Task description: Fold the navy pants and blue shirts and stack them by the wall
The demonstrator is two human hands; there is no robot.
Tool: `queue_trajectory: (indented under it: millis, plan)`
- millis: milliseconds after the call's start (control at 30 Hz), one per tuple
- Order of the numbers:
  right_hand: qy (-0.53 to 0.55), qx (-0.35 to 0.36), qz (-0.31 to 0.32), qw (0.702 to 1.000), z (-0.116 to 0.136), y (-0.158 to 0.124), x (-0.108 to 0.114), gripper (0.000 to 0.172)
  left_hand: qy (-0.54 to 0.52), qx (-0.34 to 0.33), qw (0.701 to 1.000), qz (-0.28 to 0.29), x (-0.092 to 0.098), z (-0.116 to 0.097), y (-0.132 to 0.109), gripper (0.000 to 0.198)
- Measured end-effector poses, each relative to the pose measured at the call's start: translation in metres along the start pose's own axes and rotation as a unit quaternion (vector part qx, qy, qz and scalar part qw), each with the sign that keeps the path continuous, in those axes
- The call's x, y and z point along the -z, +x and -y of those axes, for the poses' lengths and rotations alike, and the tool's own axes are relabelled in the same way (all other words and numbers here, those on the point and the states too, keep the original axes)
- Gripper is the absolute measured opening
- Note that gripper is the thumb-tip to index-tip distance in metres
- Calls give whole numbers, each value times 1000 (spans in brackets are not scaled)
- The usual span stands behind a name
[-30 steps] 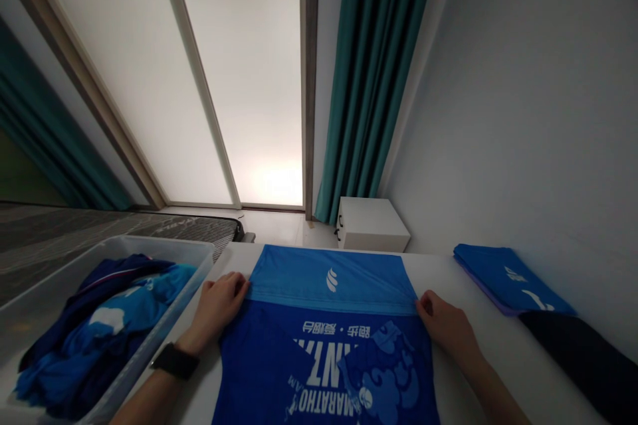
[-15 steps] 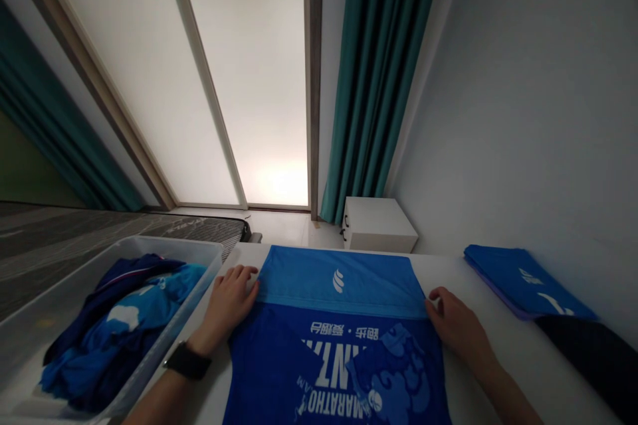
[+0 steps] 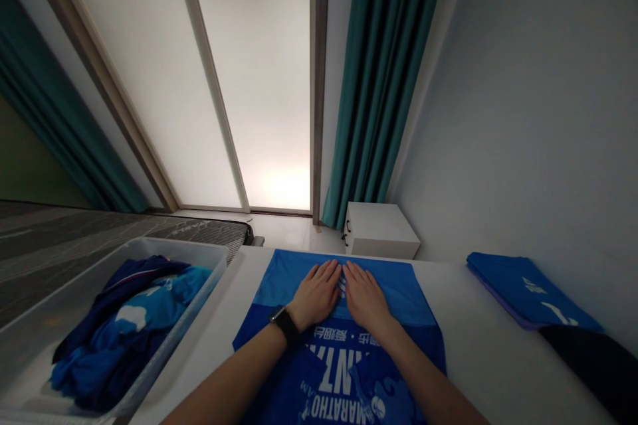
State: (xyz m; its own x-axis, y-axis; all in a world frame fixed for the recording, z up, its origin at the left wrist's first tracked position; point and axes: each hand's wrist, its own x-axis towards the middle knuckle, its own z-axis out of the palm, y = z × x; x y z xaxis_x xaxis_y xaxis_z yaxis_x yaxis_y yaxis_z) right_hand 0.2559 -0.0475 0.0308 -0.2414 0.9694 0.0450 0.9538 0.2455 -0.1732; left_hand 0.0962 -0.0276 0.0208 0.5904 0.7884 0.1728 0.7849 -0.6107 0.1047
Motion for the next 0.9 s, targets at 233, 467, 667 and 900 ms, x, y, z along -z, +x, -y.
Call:
queue_trajectory:
  millis: [233,467,667,900]
  plan:
    - [5,-68,44,997,-8,10,-14,63,-1,21,1000,-7,-15,17,3,58]
    - [-25,-118,56,991,-47,-1,-15,65,12,3,1000,-12,-21,22,1,61]
    - [-74,-163,36,983,-96,-17,-16,64,16,-11,1000,-18,-24,26,1,63]
    - [-102,-165,-4,981,-104,-26,-16,63,8,-5,1000,-10,-21,23,1,62]
